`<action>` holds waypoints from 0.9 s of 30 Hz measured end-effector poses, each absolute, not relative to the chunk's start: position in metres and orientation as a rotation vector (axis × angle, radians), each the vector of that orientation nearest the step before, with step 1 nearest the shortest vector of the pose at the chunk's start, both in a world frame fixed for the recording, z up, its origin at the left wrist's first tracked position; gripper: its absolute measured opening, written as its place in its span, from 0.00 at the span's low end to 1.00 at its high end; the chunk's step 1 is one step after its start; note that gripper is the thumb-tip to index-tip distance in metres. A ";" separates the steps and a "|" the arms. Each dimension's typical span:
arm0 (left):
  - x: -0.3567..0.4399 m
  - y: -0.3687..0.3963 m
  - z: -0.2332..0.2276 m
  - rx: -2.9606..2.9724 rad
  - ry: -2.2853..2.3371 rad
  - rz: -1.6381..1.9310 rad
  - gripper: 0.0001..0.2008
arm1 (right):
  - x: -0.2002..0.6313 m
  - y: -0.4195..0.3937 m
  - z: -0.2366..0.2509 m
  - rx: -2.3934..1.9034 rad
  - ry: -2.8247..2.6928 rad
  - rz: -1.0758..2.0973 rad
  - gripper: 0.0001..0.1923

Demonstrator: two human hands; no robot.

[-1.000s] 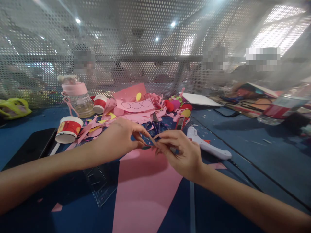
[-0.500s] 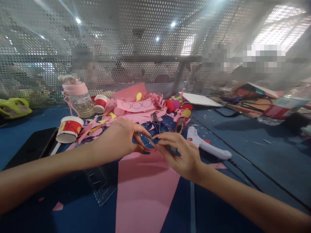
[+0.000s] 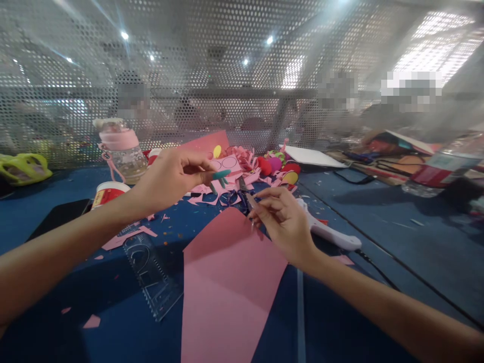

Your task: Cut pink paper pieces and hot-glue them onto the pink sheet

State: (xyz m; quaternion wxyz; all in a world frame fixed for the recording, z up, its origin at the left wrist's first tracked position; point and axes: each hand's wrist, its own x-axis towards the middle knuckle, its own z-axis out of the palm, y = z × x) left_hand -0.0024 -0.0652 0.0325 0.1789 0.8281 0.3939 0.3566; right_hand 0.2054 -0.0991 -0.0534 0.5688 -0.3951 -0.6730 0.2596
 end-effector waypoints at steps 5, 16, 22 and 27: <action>-0.008 -0.051 0.027 2.248 1.251 0.968 0.13 | 0.206 -0.091 -0.055 -0.921 -1.464 0.831 0.11; -0.017 -0.010 0.010 2.001 1.142 1.014 0.17 | 0.208 -0.082 -0.060 -0.956 -1.418 0.946 0.11; -0.018 -0.008 0.008 1.973 1.034 0.916 0.11 | 0.208 -0.080 -0.063 -0.971 -1.412 0.943 0.12; -0.015 -0.019 0.010 2.084 1.151 0.883 0.08 | 0.206 -0.083 -0.062 -0.971 -1.434 0.909 0.11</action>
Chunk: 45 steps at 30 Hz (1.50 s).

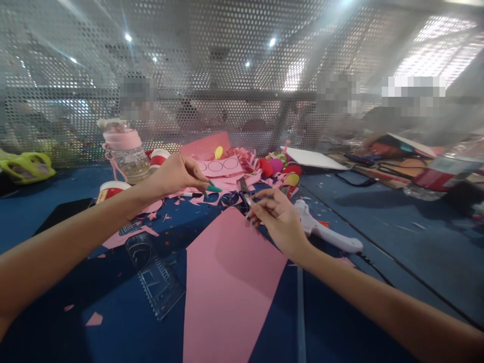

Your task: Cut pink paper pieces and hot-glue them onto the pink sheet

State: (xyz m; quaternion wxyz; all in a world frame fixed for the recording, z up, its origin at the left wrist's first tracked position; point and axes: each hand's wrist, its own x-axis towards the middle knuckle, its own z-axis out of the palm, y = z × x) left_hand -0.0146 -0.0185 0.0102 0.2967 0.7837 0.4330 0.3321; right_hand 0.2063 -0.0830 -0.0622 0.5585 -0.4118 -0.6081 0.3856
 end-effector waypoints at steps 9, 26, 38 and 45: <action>0.004 -0.054 0.002 2.687 1.035 0.480 0.14 | 0.201 -0.098 -0.060 -0.948 -1.648 0.584 0.08; 0.008 -0.063 -0.011 2.780 1.110 0.645 0.08 | 0.199 -0.108 -0.056 -1.150 -1.903 0.215 0.12; 0.012 -0.069 -0.006 2.607 1.090 0.514 0.10 | 0.195 -0.110 -0.056 -0.985 -1.841 0.354 0.14; 0.012 -0.070 -0.005 2.522 1.081 0.484 0.09 | 0.196 -0.109 -0.055 -0.933 -1.875 0.314 0.13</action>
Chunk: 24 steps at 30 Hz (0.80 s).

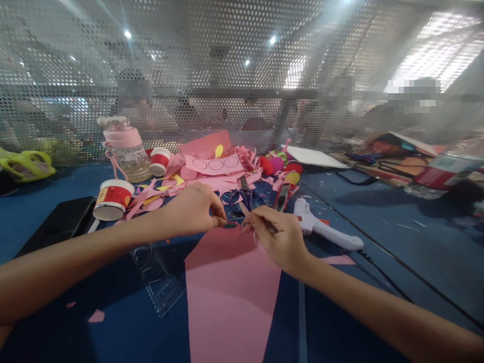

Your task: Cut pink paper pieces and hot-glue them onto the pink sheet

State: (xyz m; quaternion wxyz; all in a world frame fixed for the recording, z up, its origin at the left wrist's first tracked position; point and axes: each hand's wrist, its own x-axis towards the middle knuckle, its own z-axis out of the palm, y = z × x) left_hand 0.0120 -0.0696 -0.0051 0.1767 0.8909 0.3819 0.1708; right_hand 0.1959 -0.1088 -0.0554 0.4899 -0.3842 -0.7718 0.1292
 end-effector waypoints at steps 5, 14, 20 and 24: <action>0.013 -0.071 -0.003 2.525 1.115 0.432 0.08 | 0.195 -0.110 -0.054 -0.951 -1.903 0.249 0.14; 0.013 -0.072 -0.003 2.459 1.157 0.381 0.12 | 0.195 -0.110 -0.054 -0.948 -1.945 0.214 0.13; 0.012 -0.071 -0.004 2.419 1.161 0.363 0.08 | 0.195 -0.110 -0.055 -0.953 -1.946 0.226 0.13; 0.012 -0.071 -0.002 2.402 1.135 0.331 0.08 | 0.196 -0.110 -0.056 -0.969 -1.937 0.232 0.12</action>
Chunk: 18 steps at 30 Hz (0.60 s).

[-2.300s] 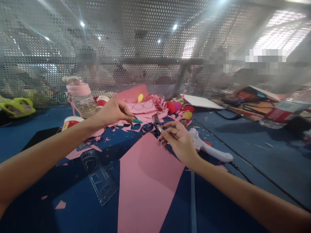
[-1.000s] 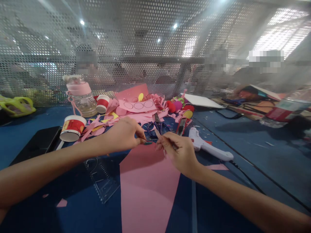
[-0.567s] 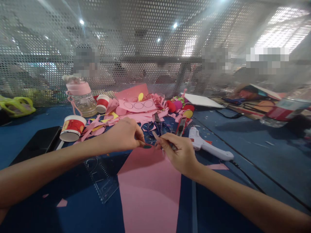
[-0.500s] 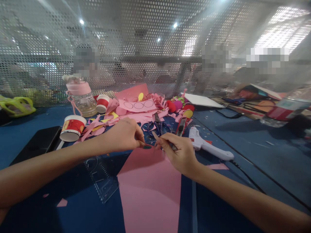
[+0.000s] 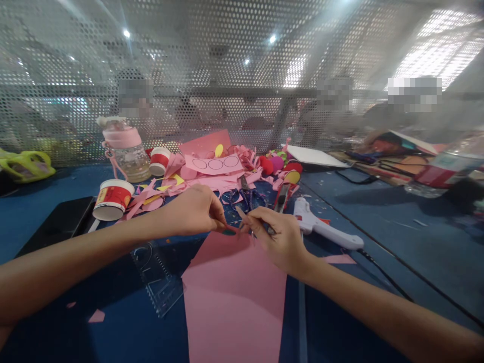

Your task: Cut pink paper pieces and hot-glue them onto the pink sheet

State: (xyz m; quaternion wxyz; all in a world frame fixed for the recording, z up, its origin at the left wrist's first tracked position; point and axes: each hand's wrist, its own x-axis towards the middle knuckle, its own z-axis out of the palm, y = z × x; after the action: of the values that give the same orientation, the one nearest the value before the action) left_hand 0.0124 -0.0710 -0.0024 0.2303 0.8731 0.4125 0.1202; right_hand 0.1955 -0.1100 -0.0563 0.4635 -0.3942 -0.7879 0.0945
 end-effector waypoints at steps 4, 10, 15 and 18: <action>0.012 -0.072 -0.001 2.363 1.096 0.303 0.09 | 0.196 -0.110 -0.058 -0.967 -1.910 0.228 0.12; 0.010 -0.070 -0.002 2.323 1.081 0.281 0.08 | 0.194 -0.112 -0.059 -0.957 -1.923 0.174 0.12; 0.010 -0.069 -0.002 2.411 1.067 0.312 0.08 | 0.195 -0.109 -0.057 -0.896 -1.978 -0.004 0.13; 0.009 -0.069 -0.002 2.494 1.020 0.366 0.09 | 0.198 -0.106 -0.055 -0.878 -2.047 -0.062 0.15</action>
State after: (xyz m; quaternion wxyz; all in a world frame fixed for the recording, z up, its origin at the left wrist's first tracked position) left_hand 0.0092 -0.0690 -0.0017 0.2095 0.8968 0.3668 0.1316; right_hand 0.1980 -0.1055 -0.0548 0.4408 -0.3537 -0.8246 -0.0249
